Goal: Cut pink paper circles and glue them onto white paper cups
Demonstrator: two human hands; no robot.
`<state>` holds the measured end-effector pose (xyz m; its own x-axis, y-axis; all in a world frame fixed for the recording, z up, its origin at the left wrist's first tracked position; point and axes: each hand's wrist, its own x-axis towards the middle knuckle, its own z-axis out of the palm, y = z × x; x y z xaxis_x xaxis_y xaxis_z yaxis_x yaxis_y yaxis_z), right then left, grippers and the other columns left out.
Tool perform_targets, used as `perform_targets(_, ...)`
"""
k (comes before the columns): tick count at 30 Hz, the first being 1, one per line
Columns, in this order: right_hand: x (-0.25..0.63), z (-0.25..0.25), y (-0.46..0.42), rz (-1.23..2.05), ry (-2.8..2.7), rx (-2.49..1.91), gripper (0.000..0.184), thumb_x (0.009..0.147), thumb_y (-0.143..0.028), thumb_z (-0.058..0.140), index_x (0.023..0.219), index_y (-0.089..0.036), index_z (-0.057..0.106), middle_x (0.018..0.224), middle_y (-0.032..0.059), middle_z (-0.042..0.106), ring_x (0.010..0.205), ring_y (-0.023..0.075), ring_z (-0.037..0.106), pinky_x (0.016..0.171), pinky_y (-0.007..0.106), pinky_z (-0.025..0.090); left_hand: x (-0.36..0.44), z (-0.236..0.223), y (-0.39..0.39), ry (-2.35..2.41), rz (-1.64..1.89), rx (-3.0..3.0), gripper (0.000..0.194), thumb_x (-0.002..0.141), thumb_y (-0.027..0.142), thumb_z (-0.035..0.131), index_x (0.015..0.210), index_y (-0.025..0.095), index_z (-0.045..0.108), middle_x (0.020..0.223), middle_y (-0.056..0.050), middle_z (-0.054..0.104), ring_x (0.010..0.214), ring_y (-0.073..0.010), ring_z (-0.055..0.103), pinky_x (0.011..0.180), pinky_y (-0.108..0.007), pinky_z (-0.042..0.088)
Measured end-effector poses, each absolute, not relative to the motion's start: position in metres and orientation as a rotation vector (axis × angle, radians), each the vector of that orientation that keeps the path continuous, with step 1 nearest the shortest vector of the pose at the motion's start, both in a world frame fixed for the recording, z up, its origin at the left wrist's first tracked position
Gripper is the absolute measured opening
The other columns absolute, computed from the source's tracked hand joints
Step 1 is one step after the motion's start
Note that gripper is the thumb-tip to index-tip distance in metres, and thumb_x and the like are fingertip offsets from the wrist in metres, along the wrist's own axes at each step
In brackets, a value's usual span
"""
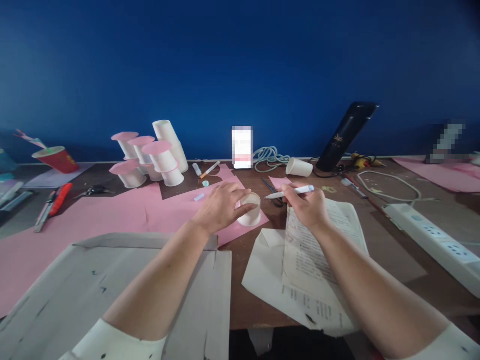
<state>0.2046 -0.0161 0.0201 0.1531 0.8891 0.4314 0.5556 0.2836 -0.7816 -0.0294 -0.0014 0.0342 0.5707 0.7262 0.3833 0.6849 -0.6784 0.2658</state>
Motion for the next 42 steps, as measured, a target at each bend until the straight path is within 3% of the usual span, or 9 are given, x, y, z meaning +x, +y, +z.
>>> perform_targets(9, 0.193, 0.019, -0.022, 0.471, -1.425, -1.352, 0.033, 0.086, -0.045, 0.059, 0.078, -0.017, 0.074, 0.057, 0.0026, 0.065, 0.054, 0.0148, 0.059, 0.052, 0.026, 0.044, -0.028, 0.030, -0.001, 1.218, 0.925, 2.633, 0.047, 0.083, 0.059, 0.057, 0.110, 0.021, 0.065, 0.105, -0.007, 0.067, 0.103, -0.0246, 0.058, 0.092, -0.041, 0.045)
perform_targets(14, 0.194, 0.021, -0.017, 0.581, -1.187, -1.329, 0.031, 0.083, -0.044, 0.061, 0.075, -0.016, 0.072, 0.056, 0.0028, 0.064, 0.051, 0.0137, 0.058, 0.049, 0.025, 0.045, -0.039, 0.035, 0.008, 1.474, 1.463, 2.092, 0.047, 0.081, 0.056, 0.060, 0.111, 0.020, 0.063, 0.105, -0.007, 0.066, 0.083, -0.0174, 0.061, 0.071, -0.030, 0.050)
perform_targets(19, 0.195, 0.020, -0.014, 0.605, -1.159, -1.291, 0.035, 0.082, -0.049, 0.062, 0.079, -0.016, 0.072, 0.057, 0.0023, 0.062, 0.047, 0.0116, 0.052, 0.044, 0.023, 0.041, -0.061, 0.025, 0.028, 1.861, 1.767, 1.696, 0.050, 0.077, 0.055, 0.065, 0.111, 0.019, 0.061, 0.109, -0.007, 0.064, 0.079, -0.0167, 0.060, 0.076, -0.032, 0.050)
perform_targets(25, 0.193, 0.014, -0.016, 0.568, -1.326, -1.280, 0.037, 0.086, -0.050, 0.058, 0.077, -0.017, 0.069, 0.059, 0.0023, 0.062, 0.050, 0.0119, 0.052, 0.046, 0.023, 0.039, -0.089, 0.006, 0.048, 2.100, 1.694, 1.681, 0.045, 0.074, 0.043, 0.068, 0.111, 0.021, 0.057, 0.116, -0.009, 0.060, 0.084, -0.0191, 0.061, 0.082, -0.034, 0.050)
perform_targets(36, 0.192, 0.005, -0.017, 0.577, -1.391, -1.284, 0.036, 0.086, -0.051, 0.058, 0.100, -0.020, 0.070, 0.076, 0.0034, 0.069, 0.054, 0.0128, 0.055, 0.051, 0.025, 0.044, -0.085, 0.005, 0.047, 2.055, 1.559, 1.668, 0.043, 0.074, 0.041, 0.067, 0.111, 0.022, 0.057, 0.118, -0.009, 0.062, 0.080, -0.0186, 0.066, 0.082, -0.035, 0.052)
perform_targets(42, 0.192, -0.001, -0.015, 0.510, -1.543, -1.234, 0.032, 0.090, -0.040, 0.056, 0.118, -0.029, 0.067, 0.104, 0.0058, 0.069, 0.077, 0.0179, 0.064, 0.068, 0.031, 0.052, -0.072, 0.011, 0.039, 1.931, 1.408, 1.688, 0.042, 0.073, 0.040, 0.069, 0.110, 0.022, 0.057, 0.114, -0.008, 0.066, 0.086, -0.0205, 0.068, 0.080, -0.035, 0.054)
